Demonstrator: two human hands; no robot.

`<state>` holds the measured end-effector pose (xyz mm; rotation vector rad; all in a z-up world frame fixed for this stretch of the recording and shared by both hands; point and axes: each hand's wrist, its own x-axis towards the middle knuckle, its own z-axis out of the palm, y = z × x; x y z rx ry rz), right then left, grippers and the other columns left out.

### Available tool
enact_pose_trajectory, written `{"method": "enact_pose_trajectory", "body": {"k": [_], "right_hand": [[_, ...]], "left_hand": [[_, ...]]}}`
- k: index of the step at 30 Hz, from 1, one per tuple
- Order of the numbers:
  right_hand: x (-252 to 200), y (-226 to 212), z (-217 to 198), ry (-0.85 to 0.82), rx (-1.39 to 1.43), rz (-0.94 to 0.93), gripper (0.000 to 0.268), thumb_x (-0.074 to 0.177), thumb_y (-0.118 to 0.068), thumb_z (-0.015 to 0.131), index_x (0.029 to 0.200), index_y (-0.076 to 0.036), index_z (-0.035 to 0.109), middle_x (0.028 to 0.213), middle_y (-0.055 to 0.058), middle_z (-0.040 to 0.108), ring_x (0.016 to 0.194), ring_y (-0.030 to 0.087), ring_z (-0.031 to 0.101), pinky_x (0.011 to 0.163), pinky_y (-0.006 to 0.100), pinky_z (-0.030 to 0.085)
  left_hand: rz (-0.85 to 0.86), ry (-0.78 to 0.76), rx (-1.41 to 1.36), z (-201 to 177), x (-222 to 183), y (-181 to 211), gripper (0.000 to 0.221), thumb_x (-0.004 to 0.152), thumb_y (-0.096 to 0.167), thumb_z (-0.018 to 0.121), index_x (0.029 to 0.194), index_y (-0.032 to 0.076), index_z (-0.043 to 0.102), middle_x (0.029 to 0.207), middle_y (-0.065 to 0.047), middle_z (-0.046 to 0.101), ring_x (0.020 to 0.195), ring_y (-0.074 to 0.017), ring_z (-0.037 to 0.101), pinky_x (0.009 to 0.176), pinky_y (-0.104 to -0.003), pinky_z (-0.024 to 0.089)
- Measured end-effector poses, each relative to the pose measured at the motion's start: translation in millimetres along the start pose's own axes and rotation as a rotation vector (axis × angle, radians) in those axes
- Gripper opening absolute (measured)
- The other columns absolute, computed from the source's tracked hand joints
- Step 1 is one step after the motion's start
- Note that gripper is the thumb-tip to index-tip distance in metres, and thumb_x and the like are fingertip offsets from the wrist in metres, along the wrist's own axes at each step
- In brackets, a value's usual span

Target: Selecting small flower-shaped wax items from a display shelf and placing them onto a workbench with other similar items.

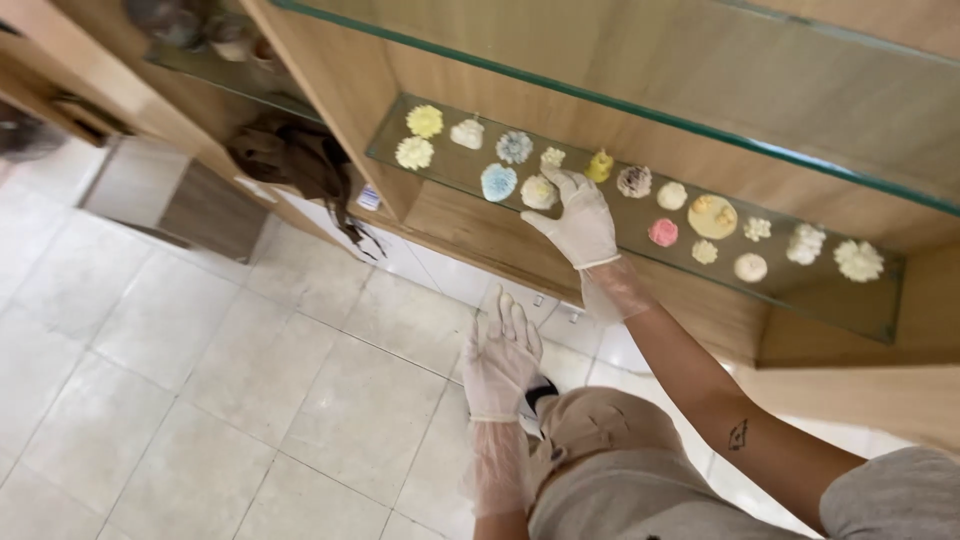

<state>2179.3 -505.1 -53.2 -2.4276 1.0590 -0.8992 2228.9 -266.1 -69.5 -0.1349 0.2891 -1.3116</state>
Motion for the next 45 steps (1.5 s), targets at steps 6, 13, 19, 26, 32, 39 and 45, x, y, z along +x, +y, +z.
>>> {"method": "enact_pose_trajectory", "body": {"k": [6, 13, 19, 26, 32, 39, 45], "right_hand": [[5, -2, -1, 0.051, -0.015, 0.02, 0.078, 0.071, -0.037, 0.092, 0.138, -0.012, 0.06, 0.128, 0.014, 0.064, 0.118, 0.034, 0.059, 0.1, 0.044, 0.049], [-2, -12, -2, 0.026, -0.102, -0.025, 0.084, 0.071, -0.043, 0.093, 0.142, -0.014, 0.06, 0.131, 0.012, 0.064, 0.118, 0.032, 0.059, 0.104, 0.044, 0.047], [0, -10, 1, -0.012, -0.142, -0.019, 0.084, 0.072, -0.046, 0.093, 0.143, -0.015, 0.059, 0.134, 0.012, 0.064, 0.123, 0.031, 0.059, 0.107, 0.044, 0.045], [1, -12, 2, 0.006, -0.131, -0.043, 0.082, 0.075, -0.04, 0.093, 0.145, -0.016, 0.057, 0.134, 0.012, 0.065, 0.124, 0.031, 0.06, 0.108, 0.043, 0.046], [1, -21, -3, 0.007, -0.159, -0.037, 0.083, 0.074, -0.037, 0.094, 0.145, -0.016, 0.056, 0.128, 0.013, 0.066, 0.116, 0.033, 0.061, 0.1, 0.046, 0.047], [2, -16, -6, -0.027, -0.019, 0.006, 0.084, 0.074, -0.029, 0.093, 0.147, -0.016, 0.055, 0.127, 0.009, 0.068, 0.117, 0.03, 0.062, 0.103, 0.042, 0.05], [3, -13, -4, -0.006, -0.07, -0.08, 0.083, 0.071, -0.033, 0.094, 0.143, -0.013, 0.056, 0.133, 0.014, 0.064, 0.119, 0.034, 0.06, 0.103, 0.043, 0.047]], "left_hand": [[-0.161, -0.001, -0.043, 14, 36, 26, 0.051, 0.106, 0.041, 0.056, 0.149, 0.014, 0.055, 0.135, -0.003, 0.068, 0.126, -0.0157, 0.062, 0.109, -0.038, 0.045], [-0.235, 0.05, -0.04, 7, 38, 44, 0.049, 0.108, 0.039, 0.055, 0.149, 0.013, 0.057, 0.135, -0.003, 0.069, 0.123, -0.0172, 0.065, 0.111, -0.038, 0.045], [-0.242, 0.106, -0.056, 8, 37, 55, 0.047, 0.106, 0.037, 0.056, 0.146, 0.012, 0.058, 0.136, -0.003, 0.068, 0.123, -0.0167, 0.064, 0.11, -0.038, 0.045], [-0.239, 0.083, -0.062, 1, 33, 67, 0.046, 0.106, 0.036, 0.058, 0.145, 0.012, 0.058, 0.138, -0.003, 0.067, 0.127, -0.0168, 0.063, 0.112, -0.039, 0.044], [-0.239, 0.098, -0.053, 0, 27, 66, 0.049, 0.106, 0.037, 0.058, 0.147, 0.011, 0.058, 0.137, -0.004, 0.067, 0.127, -0.017, 0.063, 0.113, -0.039, 0.045], [-0.243, 0.1, -0.062, 11, 25, 67, 0.047, 0.106, 0.038, 0.057, 0.145, 0.012, 0.059, 0.134, -0.003, 0.069, 0.125, -0.017, 0.064, 0.112, -0.038, 0.046], [-0.24, 0.052, -0.027, 13, 26, 69, 0.046, 0.106, 0.038, 0.057, 0.145, 0.012, 0.059, 0.136, -0.003, 0.069, 0.125, -0.016, 0.064, 0.11, -0.037, 0.046]]}}
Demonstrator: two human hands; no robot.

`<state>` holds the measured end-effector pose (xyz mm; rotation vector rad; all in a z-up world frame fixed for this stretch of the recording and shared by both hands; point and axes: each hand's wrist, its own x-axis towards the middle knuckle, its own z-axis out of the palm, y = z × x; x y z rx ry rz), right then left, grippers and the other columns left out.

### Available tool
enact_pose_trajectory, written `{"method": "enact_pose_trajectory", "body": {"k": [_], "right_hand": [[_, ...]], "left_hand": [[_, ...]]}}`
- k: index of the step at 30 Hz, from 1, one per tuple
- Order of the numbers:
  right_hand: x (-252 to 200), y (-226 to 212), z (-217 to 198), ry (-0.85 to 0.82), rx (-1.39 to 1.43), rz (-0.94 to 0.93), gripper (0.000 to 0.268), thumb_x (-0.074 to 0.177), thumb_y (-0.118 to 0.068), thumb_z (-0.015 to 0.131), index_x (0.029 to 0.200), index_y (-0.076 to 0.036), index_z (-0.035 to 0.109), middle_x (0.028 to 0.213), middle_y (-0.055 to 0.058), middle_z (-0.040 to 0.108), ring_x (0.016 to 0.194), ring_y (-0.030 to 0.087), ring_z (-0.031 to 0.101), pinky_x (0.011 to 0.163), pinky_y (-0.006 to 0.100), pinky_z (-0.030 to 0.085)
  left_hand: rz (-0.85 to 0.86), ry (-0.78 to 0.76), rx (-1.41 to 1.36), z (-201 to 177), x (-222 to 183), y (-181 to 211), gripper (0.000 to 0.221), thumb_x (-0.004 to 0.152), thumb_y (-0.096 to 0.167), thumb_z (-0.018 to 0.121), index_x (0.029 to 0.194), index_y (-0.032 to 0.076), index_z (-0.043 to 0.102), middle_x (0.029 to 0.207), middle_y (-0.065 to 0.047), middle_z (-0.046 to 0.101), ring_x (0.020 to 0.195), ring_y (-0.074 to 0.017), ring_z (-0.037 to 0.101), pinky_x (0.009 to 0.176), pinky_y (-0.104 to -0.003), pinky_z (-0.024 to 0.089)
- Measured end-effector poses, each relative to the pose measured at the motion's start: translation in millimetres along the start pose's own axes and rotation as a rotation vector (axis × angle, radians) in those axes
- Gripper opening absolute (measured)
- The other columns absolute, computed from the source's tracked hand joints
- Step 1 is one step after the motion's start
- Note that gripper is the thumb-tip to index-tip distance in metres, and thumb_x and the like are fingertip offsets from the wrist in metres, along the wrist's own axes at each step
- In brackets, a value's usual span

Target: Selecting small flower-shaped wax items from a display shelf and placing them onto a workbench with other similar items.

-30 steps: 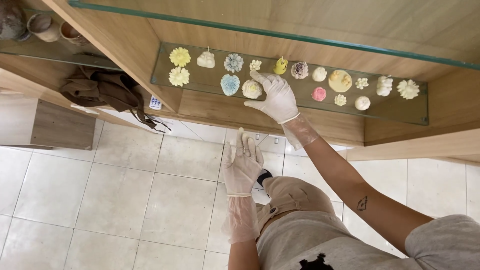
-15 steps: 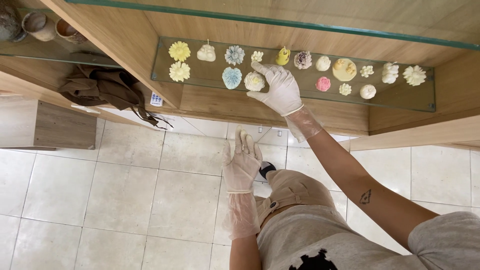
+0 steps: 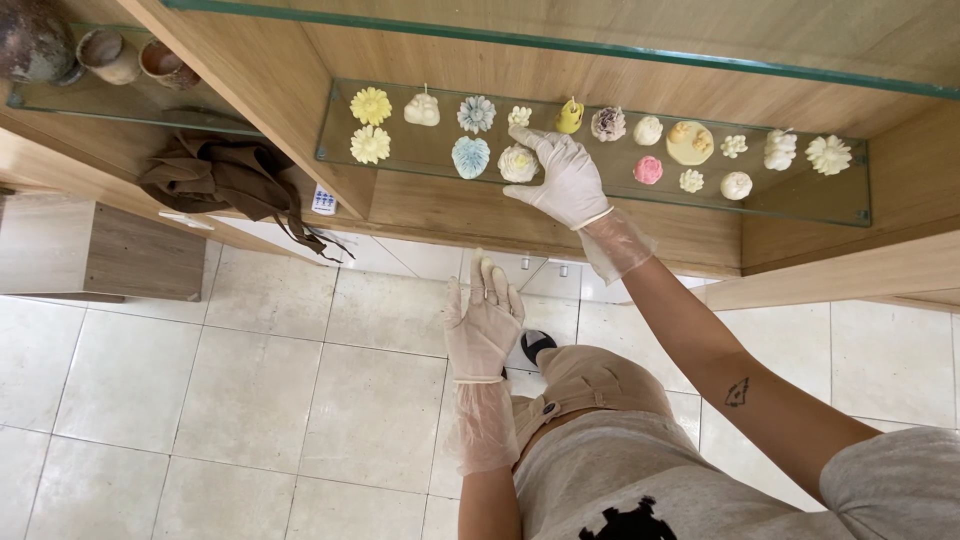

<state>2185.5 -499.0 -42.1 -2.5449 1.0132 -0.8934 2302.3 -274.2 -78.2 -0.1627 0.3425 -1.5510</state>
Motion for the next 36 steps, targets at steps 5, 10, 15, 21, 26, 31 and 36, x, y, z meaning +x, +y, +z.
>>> {"method": "enact_pose_trajectory", "body": {"k": [5, 10, 15, 21, 26, 31, 36], "right_hand": [[3, -5, -2, -0.073, -0.066, 0.103, 0.082, 0.071, -0.035, 0.093, 0.142, -0.016, 0.058, 0.125, 0.009, 0.067, 0.115, 0.032, 0.061, 0.1, 0.045, 0.046], [6, -3, -8, -0.101, 0.105, 0.17, 0.084, 0.069, -0.028, 0.094, 0.143, -0.016, 0.057, 0.117, 0.006, 0.067, 0.111, 0.027, 0.063, 0.1, 0.041, 0.049], [1, -17, -16, -0.055, 0.285, 0.154, 0.089, 0.067, -0.023, 0.095, 0.146, -0.015, 0.054, 0.117, 0.006, 0.065, 0.112, 0.024, 0.063, 0.102, 0.038, 0.051], [0, -72, -52, -0.198, 0.25, -0.024, 0.101, 0.061, -0.042, 0.099, 0.147, -0.016, 0.053, 0.115, 0.005, 0.066, 0.111, 0.027, 0.06, 0.103, 0.043, 0.045], [-16, -84, -51, -0.279, 0.329, -0.048, 0.099, 0.063, -0.047, 0.097, 0.147, -0.019, 0.053, 0.117, 0.003, 0.067, 0.111, 0.027, 0.06, 0.103, 0.042, 0.046], [-26, -77, -42, -0.306, 0.38, 0.035, 0.094, 0.064, -0.042, 0.096, 0.146, -0.02, 0.056, 0.122, 0.006, 0.064, 0.117, 0.027, 0.06, 0.105, 0.041, 0.047], [-27, -71, -40, -0.31, 0.43, 0.025, 0.093, 0.063, -0.039, 0.096, 0.144, -0.017, 0.056, 0.136, 0.005, 0.065, 0.124, 0.026, 0.058, 0.111, 0.04, 0.044]], "left_hand": [[-0.009, 0.02, -0.015, -4, 0, -3, 0.048, 0.106, 0.038, 0.058, 0.146, 0.013, 0.058, 0.135, -0.002, 0.068, 0.126, -0.0154, 0.062, 0.112, -0.037, 0.045], [0.012, 0.038, 0.008, -4, -2, -8, 0.048, 0.106, 0.039, 0.056, 0.146, 0.013, 0.058, 0.135, -0.002, 0.069, 0.126, -0.0155, 0.062, 0.113, -0.037, 0.044], [0.036, 0.006, 0.036, -6, 0, 1, 0.052, 0.108, 0.042, 0.051, 0.151, 0.012, 0.054, 0.141, -0.004, 0.065, 0.133, -0.0168, 0.057, 0.116, -0.038, 0.04], [0.138, -0.003, 0.447, 30, 13, 1, 0.068, 0.104, 0.046, 0.047, 0.159, 0.008, 0.036, 0.161, -0.013, 0.042, 0.148, -0.0243, 0.043, 0.126, -0.041, 0.027], [0.167, -0.004, 0.542, 48, 21, -8, 0.076, 0.107, 0.05, 0.044, 0.161, -0.001, 0.027, 0.158, -0.017, 0.042, 0.145, -0.0279, 0.044, 0.125, -0.046, 0.031], [0.124, -0.116, 0.524, 43, 25, -11, 0.078, 0.11, 0.051, 0.043, 0.163, -0.002, 0.023, 0.159, -0.02, 0.042, 0.145, -0.0312, 0.044, 0.125, -0.047, 0.032], [0.157, -0.086, 0.485, 34, 28, -10, 0.079, 0.106, 0.05, 0.045, 0.16, -0.004, 0.024, 0.16, -0.018, 0.041, 0.145, -0.0325, 0.043, 0.123, -0.05, 0.031]]}}
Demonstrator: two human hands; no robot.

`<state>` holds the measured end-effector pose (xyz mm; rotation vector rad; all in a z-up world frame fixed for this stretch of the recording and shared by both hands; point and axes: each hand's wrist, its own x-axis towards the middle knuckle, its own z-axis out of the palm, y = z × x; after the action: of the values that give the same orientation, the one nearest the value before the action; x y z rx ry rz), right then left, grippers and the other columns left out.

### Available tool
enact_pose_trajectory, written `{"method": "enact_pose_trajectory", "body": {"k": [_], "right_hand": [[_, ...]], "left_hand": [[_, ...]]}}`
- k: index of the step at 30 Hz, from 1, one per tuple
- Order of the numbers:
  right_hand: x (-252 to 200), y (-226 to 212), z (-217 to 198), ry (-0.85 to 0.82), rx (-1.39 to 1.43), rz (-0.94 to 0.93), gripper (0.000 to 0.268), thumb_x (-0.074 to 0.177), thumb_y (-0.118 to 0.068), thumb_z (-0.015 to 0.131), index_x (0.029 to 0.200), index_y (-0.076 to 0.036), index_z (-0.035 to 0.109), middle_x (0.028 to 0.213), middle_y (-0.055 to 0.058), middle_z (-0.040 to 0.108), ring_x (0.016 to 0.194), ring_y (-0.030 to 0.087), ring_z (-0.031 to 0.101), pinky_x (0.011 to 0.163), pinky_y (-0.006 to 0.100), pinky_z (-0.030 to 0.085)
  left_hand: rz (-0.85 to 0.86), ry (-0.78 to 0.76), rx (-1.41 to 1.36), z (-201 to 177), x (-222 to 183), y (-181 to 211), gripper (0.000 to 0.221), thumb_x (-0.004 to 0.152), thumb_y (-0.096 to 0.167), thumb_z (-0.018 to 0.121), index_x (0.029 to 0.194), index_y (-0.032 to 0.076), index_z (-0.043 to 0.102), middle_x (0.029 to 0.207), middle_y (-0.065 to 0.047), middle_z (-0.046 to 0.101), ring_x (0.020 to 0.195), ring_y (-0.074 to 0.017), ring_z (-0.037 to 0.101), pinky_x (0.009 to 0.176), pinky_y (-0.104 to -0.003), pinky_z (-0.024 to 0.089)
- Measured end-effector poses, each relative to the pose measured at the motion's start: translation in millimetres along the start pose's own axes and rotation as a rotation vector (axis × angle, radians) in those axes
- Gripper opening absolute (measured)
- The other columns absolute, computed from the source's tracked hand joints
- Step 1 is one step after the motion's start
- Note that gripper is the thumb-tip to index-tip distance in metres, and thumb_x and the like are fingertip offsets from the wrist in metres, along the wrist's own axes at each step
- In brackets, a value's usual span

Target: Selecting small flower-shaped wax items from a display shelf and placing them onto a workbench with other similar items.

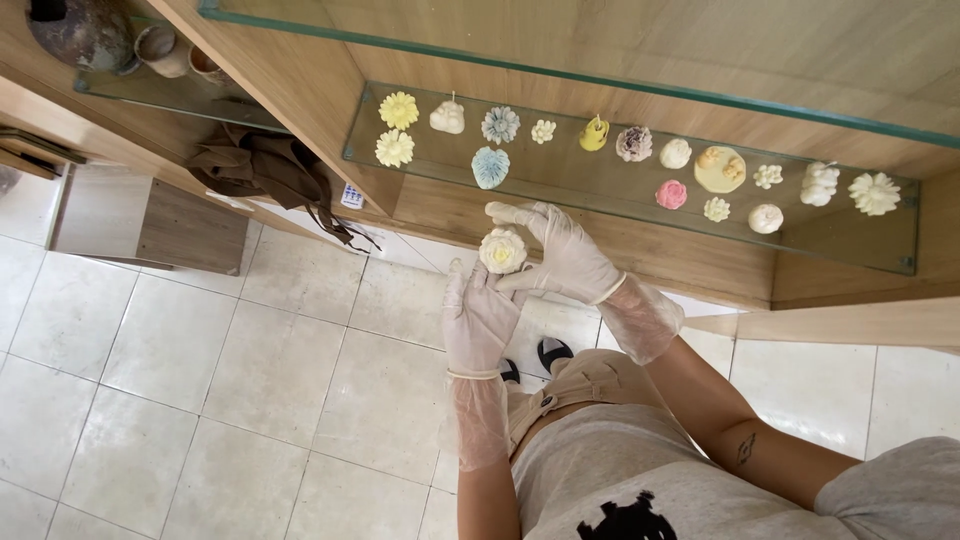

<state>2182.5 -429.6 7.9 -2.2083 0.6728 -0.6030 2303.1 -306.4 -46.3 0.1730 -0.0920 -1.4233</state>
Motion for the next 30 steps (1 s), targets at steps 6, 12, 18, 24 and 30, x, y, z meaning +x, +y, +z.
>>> {"method": "enact_pose_trajectory", "body": {"k": [6, 12, 18, 24, 30], "right_hand": [[-6, 9, 10, 0.032, 0.195, 0.032, 0.09, 0.066, -0.028, 0.096, 0.145, -0.016, 0.054, 0.145, 0.006, 0.06, 0.133, 0.024, 0.057, 0.117, 0.037, 0.043], [-5, 18, 10, 0.039, 0.478, 0.158, 0.098, 0.066, -0.014, 0.093, 0.152, -0.016, 0.047, 0.142, 0.006, 0.056, 0.134, 0.019, 0.056, 0.114, 0.033, 0.048], [-8, 34, -5, -0.038, 0.565, 0.204, 0.085, 0.068, -0.007, 0.091, 0.145, -0.014, 0.054, 0.146, 0.004, 0.056, 0.136, 0.018, 0.054, 0.114, 0.032, 0.046], [-6, 53, 14, -0.367, 0.584, 0.188, 0.073, 0.068, -0.006, 0.092, 0.135, -0.012, 0.064, 0.135, 0.008, 0.063, 0.127, 0.018, 0.062, 0.11, 0.032, 0.051], [-9, 18, 55, -0.604, 0.465, -0.076, 0.071, 0.067, -0.008, 0.094, 0.132, -0.012, 0.066, 0.129, 0.004, 0.069, 0.117, 0.016, 0.068, 0.104, 0.031, 0.055]], "left_hand": [[0.039, 0.072, -0.01, 0, 5, -1, 0.078, 0.105, 0.05, 0.048, 0.159, -0.001, 0.027, 0.158, -0.015, 0.044, 0.141, -0.0293, 0.047, 0.121, -0.047, 0.033], [0.043, -0.002, -0.048, 3, 14, -16, 0.073, 0.107, 0.049, 0.048, 0.159, -0.001, 0.034, 0.155, -0.015, 0.048, 0.137, -0.0273, 0.05, 0.117, -0.044, 0.037], [0.09, 0.046, -0.082, 5, 13, -44, 0.069, 0.108, 0.048, 0.047, 0.159, 0.003, 0.034, 0.15, -0.013, 0.053, 0.134, -0.0236, 0.052, 0.117, -0.043, 0.037], [0.318, 0.12, -0.168, 9, -29, -62, 0.071, 0.104, 0.048, 0.044, 0.156, -0.001, 0.035, 0.15, -0.017, 0.053, 0.138, -0.0273, 0.05, 0.119, -0.047, 0.033], [0.573, 0.111, -0.127, 0, -93, -64, 0.067, 0.105, 0.046, 0.044, 0.153, -0.001, 0.037, 0.153, -0.017, 0.05, 0.143, -0.0289, 0.047, 0.121, -0.048, 0.033]]}}
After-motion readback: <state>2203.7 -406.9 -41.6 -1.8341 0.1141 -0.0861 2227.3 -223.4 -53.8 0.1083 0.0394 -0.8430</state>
